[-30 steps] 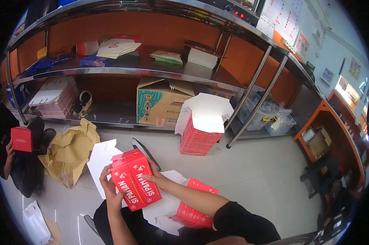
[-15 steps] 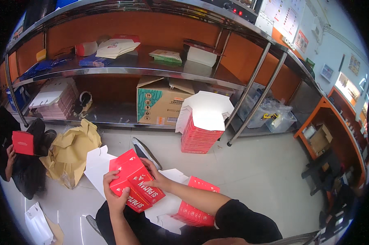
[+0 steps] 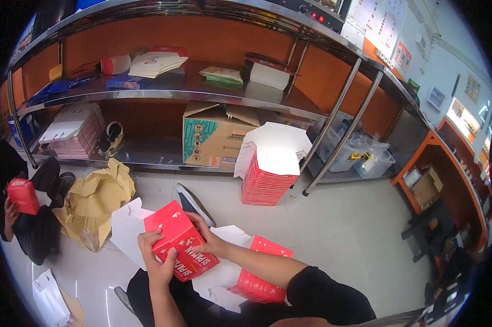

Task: The person sits on the floor and assembles red and white cardboard boxes by folding the flaps and tucking them into slots. They handle flat cardboard pieces and finished boxes, stacking the completed units on the floor.

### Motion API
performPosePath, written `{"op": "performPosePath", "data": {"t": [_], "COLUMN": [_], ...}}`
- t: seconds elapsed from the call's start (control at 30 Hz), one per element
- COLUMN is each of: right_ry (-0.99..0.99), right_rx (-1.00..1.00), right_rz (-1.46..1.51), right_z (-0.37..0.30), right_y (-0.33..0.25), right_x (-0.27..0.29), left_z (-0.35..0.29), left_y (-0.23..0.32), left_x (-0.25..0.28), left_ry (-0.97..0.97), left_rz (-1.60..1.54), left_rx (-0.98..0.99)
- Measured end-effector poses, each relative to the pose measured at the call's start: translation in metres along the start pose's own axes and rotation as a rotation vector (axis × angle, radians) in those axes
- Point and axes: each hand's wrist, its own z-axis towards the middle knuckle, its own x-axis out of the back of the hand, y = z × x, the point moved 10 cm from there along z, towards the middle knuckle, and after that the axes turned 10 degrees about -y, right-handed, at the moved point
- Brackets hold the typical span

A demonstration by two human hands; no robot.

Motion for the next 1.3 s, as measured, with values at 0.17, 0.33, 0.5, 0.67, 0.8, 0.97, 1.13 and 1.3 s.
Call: {"op": "performPosePath", "data": {"t": [0.17, 0.33, 0.5, 0.67, 0.8, 0.97, 1.13, 1.3], "right_ry": [0.065, 0.288, 0.570, 0.434, 0.411, 0.415, 0.459, 0.435], "right_rx": [-0.072, -0.132, -0.318, -0.371, -0.392, -0.399, -0.454, -0.445], "right_rz": [-0.017, 0.292, 0.870, 0.974, 0.772, 0.713, 0.757, 0.842], "right_z": [-0.008, 0.000, -0.033, -0.026, -0.027, -0.027, -0.029, -0.028], "right_y": [0.004, -0.001, 0.045, 0.051, 0.032, 0.036, 0.045, 0.041], "right_x": [0.012, 0.015, 0.049, 0.040, 0.027, 0.032, 0.033, 0.029], "left_z": [0.000, -0.016, 0.011, -0.003, -0.008, -0.002, -0.004, 0.000], "left_y": [-0.023, -0.110, 0.010, -0.019, -0.034, -0.022, -0.025, -0.022], "left_x": [-0.015, 0.030, -0.031, -0.047, -0.039, -0.030, -0.033, -0.037], "left_ry": [-0.052, 0.147, -0.451, -0.441, -0.353, -0.268, -0.184, -0.226], "left_rz": [-0.265, -0.408, 0.258, 0.115, -0.068, -0.010, 0.034, 0.154], "left_rx": [0.028, -0.047, 0.022, 0.101, 0.154, 0.126, 0.098, 0.101]}}
